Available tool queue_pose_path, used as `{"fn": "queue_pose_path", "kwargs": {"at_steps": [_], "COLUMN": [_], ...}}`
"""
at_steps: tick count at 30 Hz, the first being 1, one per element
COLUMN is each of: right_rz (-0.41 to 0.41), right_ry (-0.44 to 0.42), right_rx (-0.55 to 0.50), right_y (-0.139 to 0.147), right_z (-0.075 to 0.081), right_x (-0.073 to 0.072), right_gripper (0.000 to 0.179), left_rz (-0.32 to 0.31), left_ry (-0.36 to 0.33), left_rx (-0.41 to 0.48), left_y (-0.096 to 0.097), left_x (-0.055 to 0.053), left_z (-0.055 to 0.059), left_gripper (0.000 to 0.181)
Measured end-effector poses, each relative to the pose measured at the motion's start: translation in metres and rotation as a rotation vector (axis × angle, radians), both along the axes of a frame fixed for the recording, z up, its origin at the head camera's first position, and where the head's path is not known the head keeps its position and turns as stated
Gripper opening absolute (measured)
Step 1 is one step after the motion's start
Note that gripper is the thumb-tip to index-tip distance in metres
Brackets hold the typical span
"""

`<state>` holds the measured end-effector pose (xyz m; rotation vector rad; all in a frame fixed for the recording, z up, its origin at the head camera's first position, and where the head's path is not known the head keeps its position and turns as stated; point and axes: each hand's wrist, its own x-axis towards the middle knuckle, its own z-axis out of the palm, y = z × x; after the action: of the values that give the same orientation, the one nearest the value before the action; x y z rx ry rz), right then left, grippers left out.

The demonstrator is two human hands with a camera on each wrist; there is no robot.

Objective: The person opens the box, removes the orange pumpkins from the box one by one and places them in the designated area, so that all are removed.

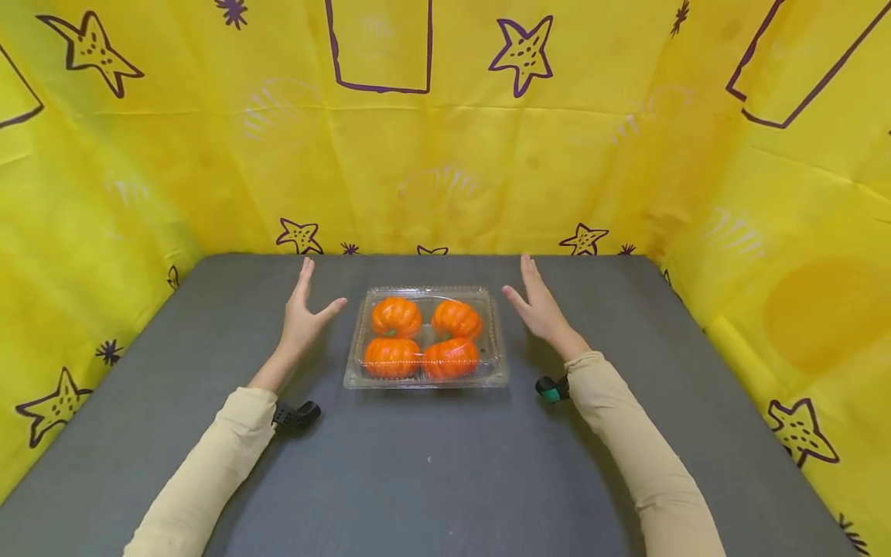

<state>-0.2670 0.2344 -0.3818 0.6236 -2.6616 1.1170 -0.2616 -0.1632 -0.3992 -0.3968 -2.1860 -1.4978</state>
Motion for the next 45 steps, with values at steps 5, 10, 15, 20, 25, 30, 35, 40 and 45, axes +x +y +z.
{"fn": "queue_pose_path", "kwargs": {"at_steps": [5,10,15,20,25,30,35,40,45], "right_rz": [0.053,0.206,0.360,0.433,0.441,0.398,0.411,0.476,0.517], "right_ry": [0.007,0.009,-0.020,-0.030,-0.006,0.008,0.060,0.088,0.070], "right_rx": [-0.108,-0.278,-0.384,-0.428,-0.414,-0.333,-0.343,-0.458,-0.525], "right_y": [-0.002,-0.008,-0.024,-0.026,-0.029,-0.033,-0.032,-0.027,-0.024], "right_z": [-0.010,-0.018,-0.017,-0.032,-0.033,-0.025,-0.034,-0.051,-0.059], "right_x": [0.019,0.041,0.066,0.073,0.075,0.081,0.076,0.068,0.065], "right_gripper": [0.068,0.067,0.084,0.091,0.101,0.106,0.104,0.102,0.095], "left_rz": [-0.207,-0.412,-0.531,-0.560,-0.604,-0.558,-0.519,-0.504,-0.510], "left_ry": [0.044,0.032,-0.053,-0.137,-0.191,-0.204,-0.144,-0.124,-0.107], "left_rx": [0.216,0.234,0.113,0.039,0.030,-0.043,-0.062,-0.051,-0.028], "left_y": [0.002,0.007,0.010,0.013,0.014,0.019,0.021,0.022,0.023], "left_x": [0.025,0.055,0.072,0.075,0.070,0.078,0.079,0.080,0.081], "left_z": [-0.010,-0.011,-0.013,-0.016,-0.027,-0.016,-0.015,-0.016,-0.017], "left_gripper": [0.079,0.079,0.092,0.100,0.111,0.107,0.095,0.088,0.084]}}
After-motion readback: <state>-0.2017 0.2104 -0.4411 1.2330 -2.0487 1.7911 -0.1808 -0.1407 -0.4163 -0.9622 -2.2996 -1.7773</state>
